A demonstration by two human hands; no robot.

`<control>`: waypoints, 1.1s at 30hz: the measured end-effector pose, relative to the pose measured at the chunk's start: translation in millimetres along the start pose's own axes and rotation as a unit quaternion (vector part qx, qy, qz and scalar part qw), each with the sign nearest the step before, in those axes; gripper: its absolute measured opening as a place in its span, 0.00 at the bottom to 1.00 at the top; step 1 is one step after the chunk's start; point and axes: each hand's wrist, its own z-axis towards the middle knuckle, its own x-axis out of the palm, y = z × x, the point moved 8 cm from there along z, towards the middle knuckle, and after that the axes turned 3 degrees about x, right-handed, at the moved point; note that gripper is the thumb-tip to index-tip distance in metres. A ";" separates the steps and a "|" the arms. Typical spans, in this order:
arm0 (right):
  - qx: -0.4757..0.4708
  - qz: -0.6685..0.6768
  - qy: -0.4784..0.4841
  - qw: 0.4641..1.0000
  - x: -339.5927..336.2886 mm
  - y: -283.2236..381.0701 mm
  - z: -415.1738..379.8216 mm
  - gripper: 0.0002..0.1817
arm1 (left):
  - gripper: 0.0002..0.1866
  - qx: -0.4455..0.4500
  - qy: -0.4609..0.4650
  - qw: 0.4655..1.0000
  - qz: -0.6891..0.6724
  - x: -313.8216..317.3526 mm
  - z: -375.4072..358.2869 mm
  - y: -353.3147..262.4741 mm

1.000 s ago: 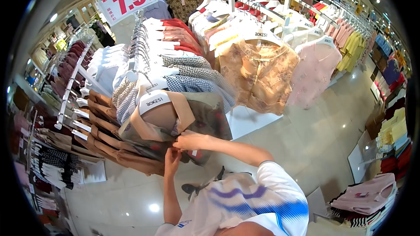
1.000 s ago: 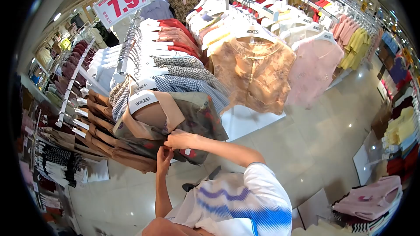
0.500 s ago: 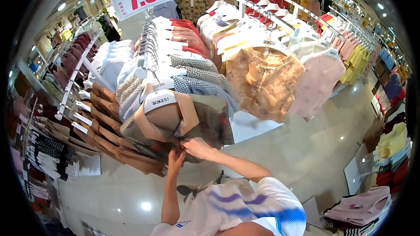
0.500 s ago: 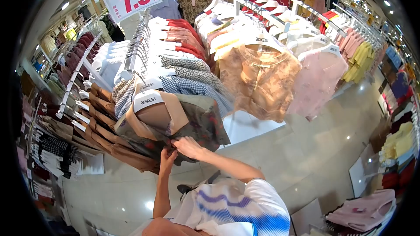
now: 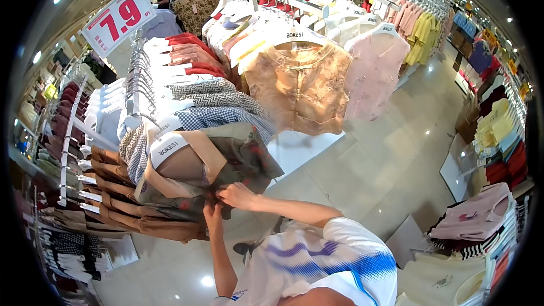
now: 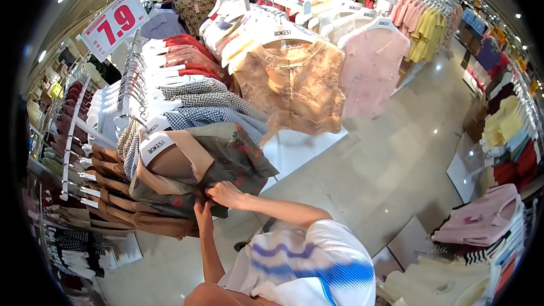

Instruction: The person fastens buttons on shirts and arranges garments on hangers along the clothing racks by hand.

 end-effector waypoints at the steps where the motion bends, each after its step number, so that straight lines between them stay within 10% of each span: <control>1: 0.001 0.006 -0.003 1.000 0.3 -0.1 -0.1 0.07 | 0.18 0.000 0.001 1.000 0.001 -1.6 -0.3 1.7; 33: 0.047 0.144 0.050 0.987 -22.2 7.3 -4.2 0.05 | 0.17 -0.006 0.078 0.995 -0.061 4.9 -5.8 0.2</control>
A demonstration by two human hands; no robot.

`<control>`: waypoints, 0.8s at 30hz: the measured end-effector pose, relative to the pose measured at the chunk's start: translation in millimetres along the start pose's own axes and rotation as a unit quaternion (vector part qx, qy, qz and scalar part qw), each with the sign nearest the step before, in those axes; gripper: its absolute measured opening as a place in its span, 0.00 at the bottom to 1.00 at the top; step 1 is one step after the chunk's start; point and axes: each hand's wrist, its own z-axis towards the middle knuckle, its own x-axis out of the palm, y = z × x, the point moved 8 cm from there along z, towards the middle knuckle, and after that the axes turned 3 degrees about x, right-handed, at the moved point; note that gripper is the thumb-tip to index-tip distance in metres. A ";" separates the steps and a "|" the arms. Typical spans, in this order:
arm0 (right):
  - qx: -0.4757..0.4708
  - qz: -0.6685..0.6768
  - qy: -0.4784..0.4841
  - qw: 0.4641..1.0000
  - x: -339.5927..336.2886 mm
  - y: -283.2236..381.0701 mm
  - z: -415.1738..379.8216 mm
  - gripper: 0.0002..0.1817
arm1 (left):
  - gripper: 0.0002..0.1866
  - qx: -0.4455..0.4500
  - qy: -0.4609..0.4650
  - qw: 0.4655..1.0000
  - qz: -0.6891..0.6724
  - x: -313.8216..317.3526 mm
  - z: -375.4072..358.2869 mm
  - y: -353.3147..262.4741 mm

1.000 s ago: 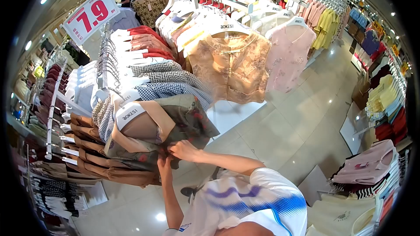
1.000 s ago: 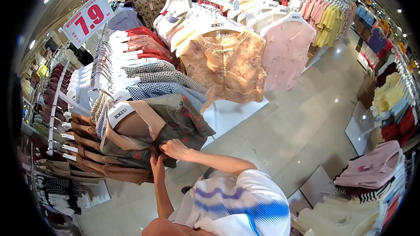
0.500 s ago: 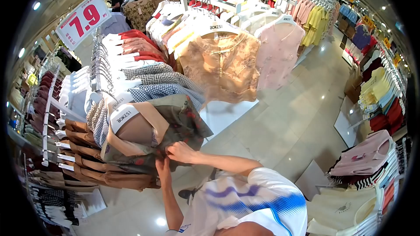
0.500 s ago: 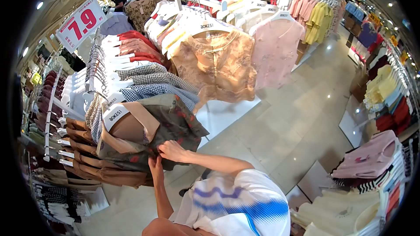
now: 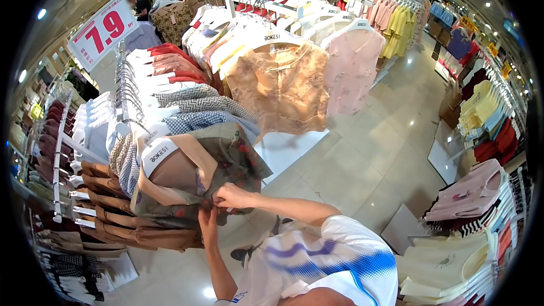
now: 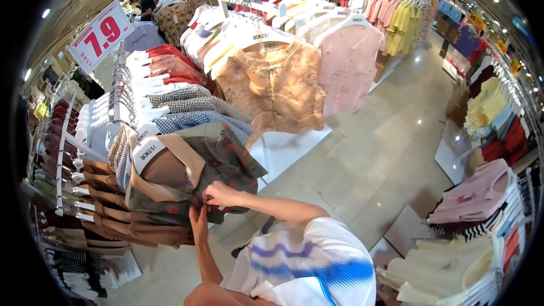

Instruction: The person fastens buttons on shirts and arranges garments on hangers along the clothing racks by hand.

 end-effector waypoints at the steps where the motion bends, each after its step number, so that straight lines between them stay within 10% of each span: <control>1: -0.024 0.002 0.002 1.000 -0.7 4.3 -0.9 0.05 | 0.17 -0.001 0.003 1.000 -0.001 0.0 -0.5 -2.0; 11: -0.005 -0.040 0.112 0.993 13.2 9.2 4.5 0.09 | 0.09 -0.020 0.063 0.996 0.068 5.6 2.6 -18.5; 24: -0.021 -0.069 -0.136 0.988 7.8 -11.6 1.6 0.10 | 0.10 -0.035 0.033 0.998 0.028 -0.5 17.7 -7.0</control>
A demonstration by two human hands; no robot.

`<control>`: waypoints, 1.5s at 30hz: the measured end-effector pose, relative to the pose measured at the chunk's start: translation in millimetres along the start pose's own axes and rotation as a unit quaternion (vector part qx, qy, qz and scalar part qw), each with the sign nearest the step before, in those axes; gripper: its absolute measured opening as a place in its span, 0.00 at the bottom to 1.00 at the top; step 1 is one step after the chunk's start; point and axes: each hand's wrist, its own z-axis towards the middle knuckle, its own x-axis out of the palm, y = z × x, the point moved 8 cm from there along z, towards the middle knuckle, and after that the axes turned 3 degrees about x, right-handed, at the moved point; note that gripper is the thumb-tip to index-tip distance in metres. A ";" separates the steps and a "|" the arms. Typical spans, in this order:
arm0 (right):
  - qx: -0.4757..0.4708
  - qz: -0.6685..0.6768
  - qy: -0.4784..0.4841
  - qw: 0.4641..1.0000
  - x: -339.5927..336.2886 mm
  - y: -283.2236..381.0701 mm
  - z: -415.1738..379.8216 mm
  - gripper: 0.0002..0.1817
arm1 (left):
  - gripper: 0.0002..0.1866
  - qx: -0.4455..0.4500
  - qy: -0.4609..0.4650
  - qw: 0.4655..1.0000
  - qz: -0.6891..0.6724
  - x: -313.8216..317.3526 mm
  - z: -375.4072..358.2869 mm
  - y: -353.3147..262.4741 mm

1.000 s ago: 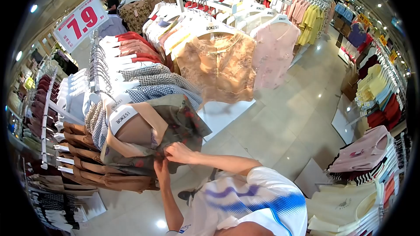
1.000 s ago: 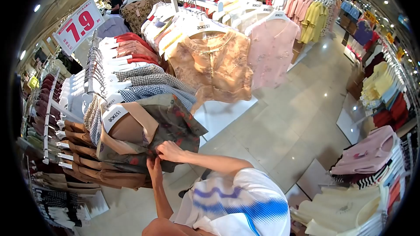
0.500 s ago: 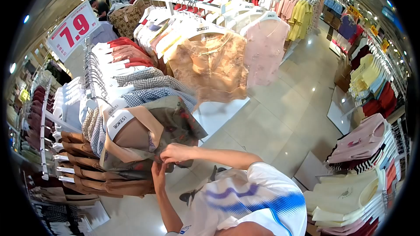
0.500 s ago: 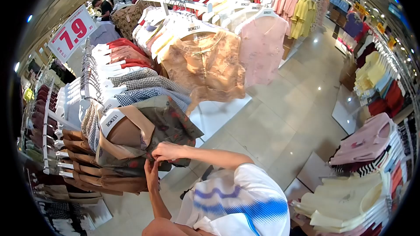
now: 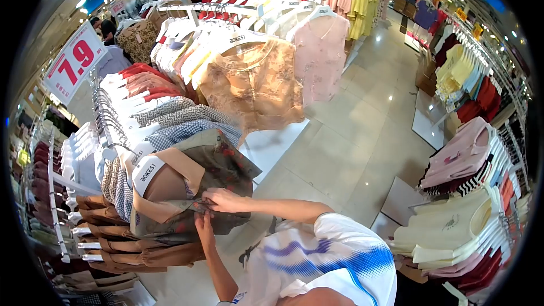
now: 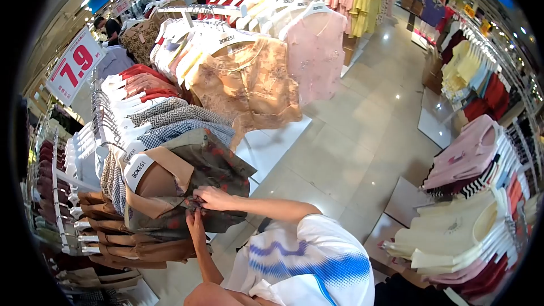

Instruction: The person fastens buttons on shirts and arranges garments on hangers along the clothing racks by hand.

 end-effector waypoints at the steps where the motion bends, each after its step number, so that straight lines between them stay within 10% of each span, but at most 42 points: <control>1: 0.001 -0.020 -0.040 0.999 -3.6 0.7 0.4 0.11 | 0.10 0.000 0.005 1.000 0.000 2.3 0.2 -3.0; 30: 0.057 -0.160 -0.034 0.985 27.0 2.3 4.1 0.09 | 0.04 0.172 -0.084 0.924 0.331 -39.7 17.7 -3.2; 45: 0.010 -0.077 0.022 0.997 36.0 13.5 15.7 0.10 | 0.05 0.019 -0.032 0.995 0.093 -51.2 15.3 -2.2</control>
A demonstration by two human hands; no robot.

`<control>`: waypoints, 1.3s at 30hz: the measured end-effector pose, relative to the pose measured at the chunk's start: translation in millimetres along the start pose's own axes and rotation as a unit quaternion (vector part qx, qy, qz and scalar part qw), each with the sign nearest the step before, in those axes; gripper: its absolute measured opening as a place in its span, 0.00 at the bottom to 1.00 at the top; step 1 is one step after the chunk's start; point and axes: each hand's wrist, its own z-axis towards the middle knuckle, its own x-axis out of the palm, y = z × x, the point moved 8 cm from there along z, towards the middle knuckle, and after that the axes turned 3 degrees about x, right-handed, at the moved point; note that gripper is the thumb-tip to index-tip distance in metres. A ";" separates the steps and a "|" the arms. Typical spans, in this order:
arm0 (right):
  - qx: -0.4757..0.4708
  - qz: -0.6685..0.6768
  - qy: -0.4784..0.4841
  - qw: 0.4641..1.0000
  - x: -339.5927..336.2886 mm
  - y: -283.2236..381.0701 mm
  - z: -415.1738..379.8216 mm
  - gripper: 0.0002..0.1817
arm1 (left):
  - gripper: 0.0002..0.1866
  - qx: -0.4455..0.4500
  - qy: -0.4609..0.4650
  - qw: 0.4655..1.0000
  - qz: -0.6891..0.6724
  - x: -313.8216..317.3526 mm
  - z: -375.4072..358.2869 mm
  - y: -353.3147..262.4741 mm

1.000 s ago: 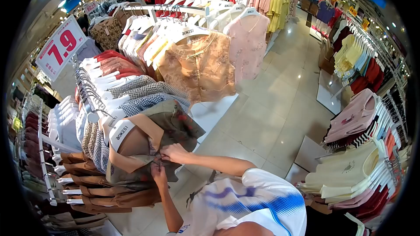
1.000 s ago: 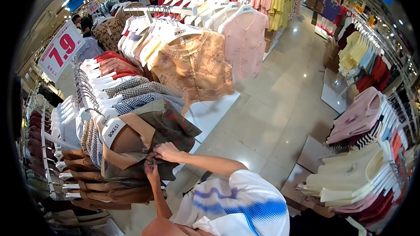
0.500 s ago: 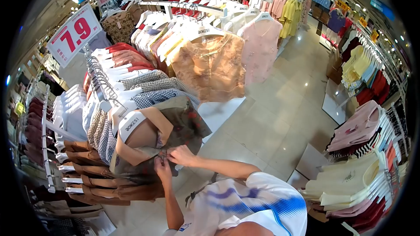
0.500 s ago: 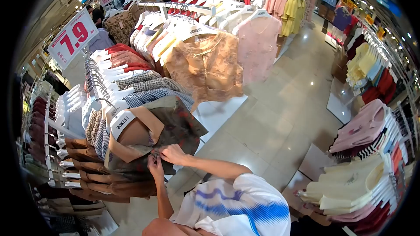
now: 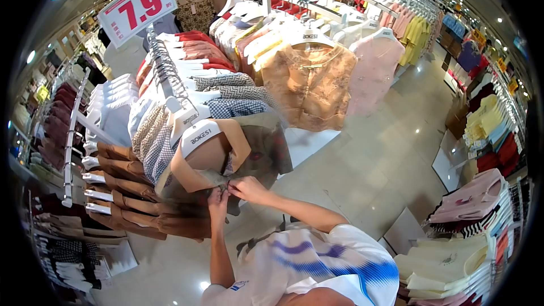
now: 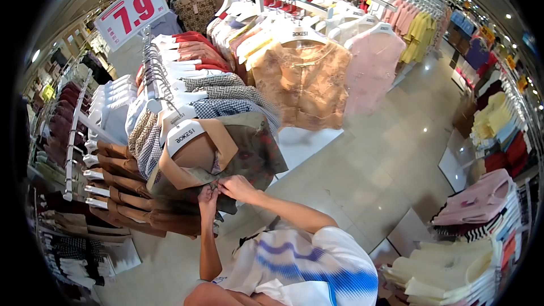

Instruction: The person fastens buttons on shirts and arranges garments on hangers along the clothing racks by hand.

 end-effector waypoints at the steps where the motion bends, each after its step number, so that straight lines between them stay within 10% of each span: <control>1: 0.003 0.013 -0.001 1.000 -0.7 0.6 0.5 0.11 | 0.05 0.000 -0.006 1.000 0.000 -3.7 -0.6 1.0; 22: -0.270 -0.076 0.024 0.960 -19.1 56.8 15.5 0.24 | 0.07 -0.023 0.015 0.990 -0.141 -11.6 0.7 -6.9; 34: -0.184 -0.260 0.223 0.921 -3.4 43.2 26.0 0.11 | 0.12 -0.026 0.008 0.997 -0.071 -8.9 3.8 -7.8; 39: -0.202 -0.291 0.164 0.921 3.0 36.2 25.5 0.13 | 0.12 -0.036 -0.008 0.997 -0.061 -14.0 4.5 -7.1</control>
